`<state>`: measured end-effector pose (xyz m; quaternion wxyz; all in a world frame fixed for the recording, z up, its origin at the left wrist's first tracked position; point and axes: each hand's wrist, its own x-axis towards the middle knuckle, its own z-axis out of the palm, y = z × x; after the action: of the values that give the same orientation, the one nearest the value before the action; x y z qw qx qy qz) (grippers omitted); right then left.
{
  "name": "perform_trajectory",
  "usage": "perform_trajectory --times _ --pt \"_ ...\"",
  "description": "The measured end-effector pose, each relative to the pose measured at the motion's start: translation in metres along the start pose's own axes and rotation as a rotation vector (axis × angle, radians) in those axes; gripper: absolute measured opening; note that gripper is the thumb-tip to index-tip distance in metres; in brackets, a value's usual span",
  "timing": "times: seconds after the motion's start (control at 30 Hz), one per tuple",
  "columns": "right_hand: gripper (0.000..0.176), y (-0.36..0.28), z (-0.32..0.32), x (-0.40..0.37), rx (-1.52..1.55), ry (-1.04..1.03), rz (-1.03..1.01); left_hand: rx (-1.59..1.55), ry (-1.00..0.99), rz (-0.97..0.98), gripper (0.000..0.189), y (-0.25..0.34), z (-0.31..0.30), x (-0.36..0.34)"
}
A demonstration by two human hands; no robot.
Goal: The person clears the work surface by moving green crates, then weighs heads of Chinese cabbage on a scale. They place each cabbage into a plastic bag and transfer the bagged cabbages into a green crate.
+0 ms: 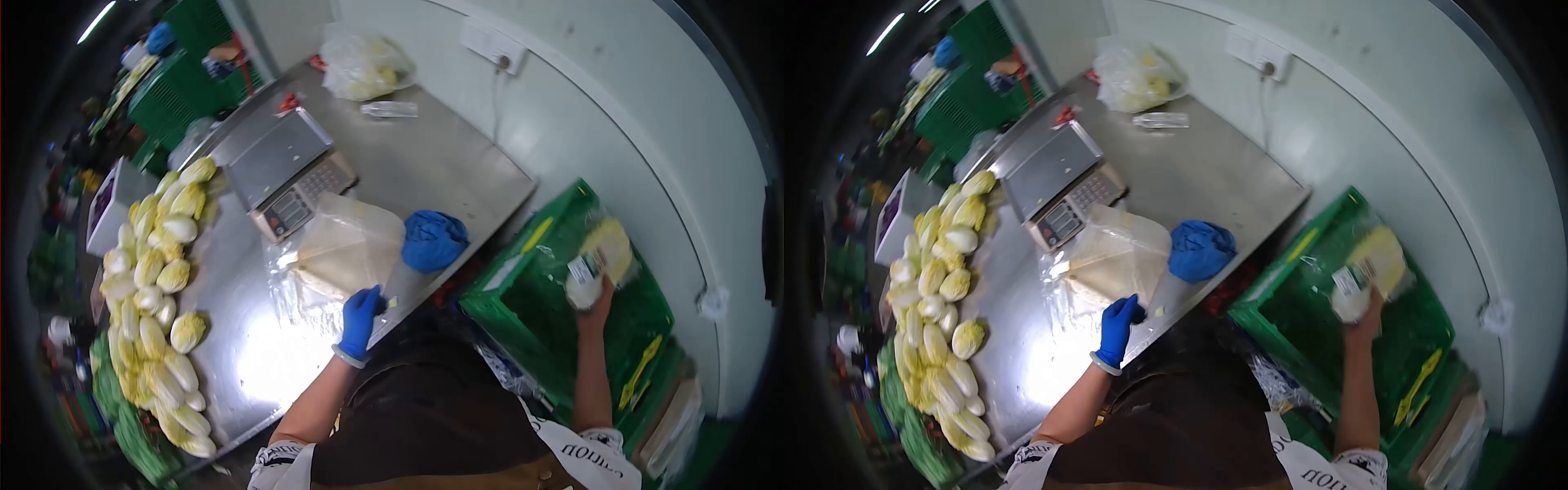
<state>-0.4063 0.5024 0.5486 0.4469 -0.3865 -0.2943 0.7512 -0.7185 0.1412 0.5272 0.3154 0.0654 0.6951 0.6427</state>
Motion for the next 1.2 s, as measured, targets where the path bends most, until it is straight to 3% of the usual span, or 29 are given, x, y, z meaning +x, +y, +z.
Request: perform_trajectory --times 0.1,0.17,0.2,0.23,0.27,0.37,0.43,0.5,0.53,0.57,0.63,0.7,0.73,0.77,0.8,0.83,0.9,0.97,1.03,1.13,1.2 --pt "0.046 0.036 -0.089 0.067 -0.068 0.007 0.147 0.399 0.355 -0.254 0.037 -0.049 -0.047 -0.004" --pt "0.047 0.060 -0.076 0.077 -0.066 -0.011 0.233 0.399 0.395 -0.423 0.026 -0.089 -0.076 0.000" --pt "0.047 0.068 -0.057 0.075 -0.067 -0.076 0.279 0.827 0.137 -0.013 0.045 -0.124 -0.096 -0.002" --pt "0.048 0.075 -0.034 0.065 -0.068 -0.131 0.322 0.890 0.022 -0.027 0.073 -0.142 -0.105 0.007" --pt "0.050 0.087 -0.033 0.075 -0.089 -0.309 0.378 0.726 0.006 -0.082 0.070 -0.156 -0.106 0.016" --pt "0.051 0.106 -0.043 0.106 -0.526 -0.346 0.431 -0.170 0.194 -0.595 0.038 -0.123 -0.085 0.042" --pt "0.053 0.097 -0.047 0.124 -0.618 -0.324 0.539 -0.059 0.215 -0.359 0.028 -0.145 -0.091 0.047" --pt "0.044 0.050 -0.036 0.127 -1.848 -0.352 0.139 0.358 0.126 -0.083 0.026 -0.148 -0.116 0.031" --pt "0.040 0.032 -0.005 0.107 -2.072 -0.322 -0.150 0.572 0.083 0.055 0.026 -0.146 -0.135 0.025" --pt "0.035 0.020 0.026 0.077 -2.268 -0.280 -0.464 0.418 0.066 -0.022 0.027 -0.132 -0.155 0.005" --pt "0.027 0.016 0.101 0.029 -1.832 -0.269 -0.652 -0.094 0.000 -0.269 0.030 -0.095 -0.201 -0.040" --pt "0.019 0.045 0.159 -0.009 -1.564 -0.430 -0.771 -0.032 -0.230 -0.313 0.037 -0.064 -0.256 -0.081" --pt "0.018 0.066 0.192 -0.034 -1.505 -0.509 -0.784 -0.025 -0.162 -0.301 0.039 -0.069 -0.291 -0.093" --pt "0.016 0.088 0.219 -0.062 -1.441 -0.590 -0.797 -0.017 -0.090 -0.286 0.042 -0.077 -0.324 -0.099" --pt "0.015 0.113 0.243 -0.089 -1.466 -0.798 -0.820 0.298 0.176 -0.147 0.050 -0.087 -0.355 -0.097" --pt "0.014 0.144 0.267 -0.117 -1.469 -1.016 -0.844 0.534 0.490 -0.136 0.069 -0.063 -0.375 -0.104" --pt "0.014 0.201 0.303 -0.172 -1.384 -1.511 -0.957 1.146 0.758 0.079 0.087 -0.075 -0.451 -0.093" --pt "0.016 0.243 0.326 -0.219 -1.365 -1.861 -0.845 1.323 0.749 0.037 0.099 -0.030 -0.488 -0.091" --pt "0.018 0.273 0.343 -0.256 -1.352 -2.106 -0.760 1.370 0.601 0.098 0.110 -0.025 -0.536 -0.076" --pt "0.018 0.301 0.364 -0.290 -1.371 -2.174 -0.698 1.608 0.419 0.104 0.117 -0.031 -0.596 -0.050" --pt "0.019 0.317 0.374 -0.296 -1.484 -2.180 -0.671 1.604 0.323 -0.013 0.118 -0.041 -0.622 -0.033"
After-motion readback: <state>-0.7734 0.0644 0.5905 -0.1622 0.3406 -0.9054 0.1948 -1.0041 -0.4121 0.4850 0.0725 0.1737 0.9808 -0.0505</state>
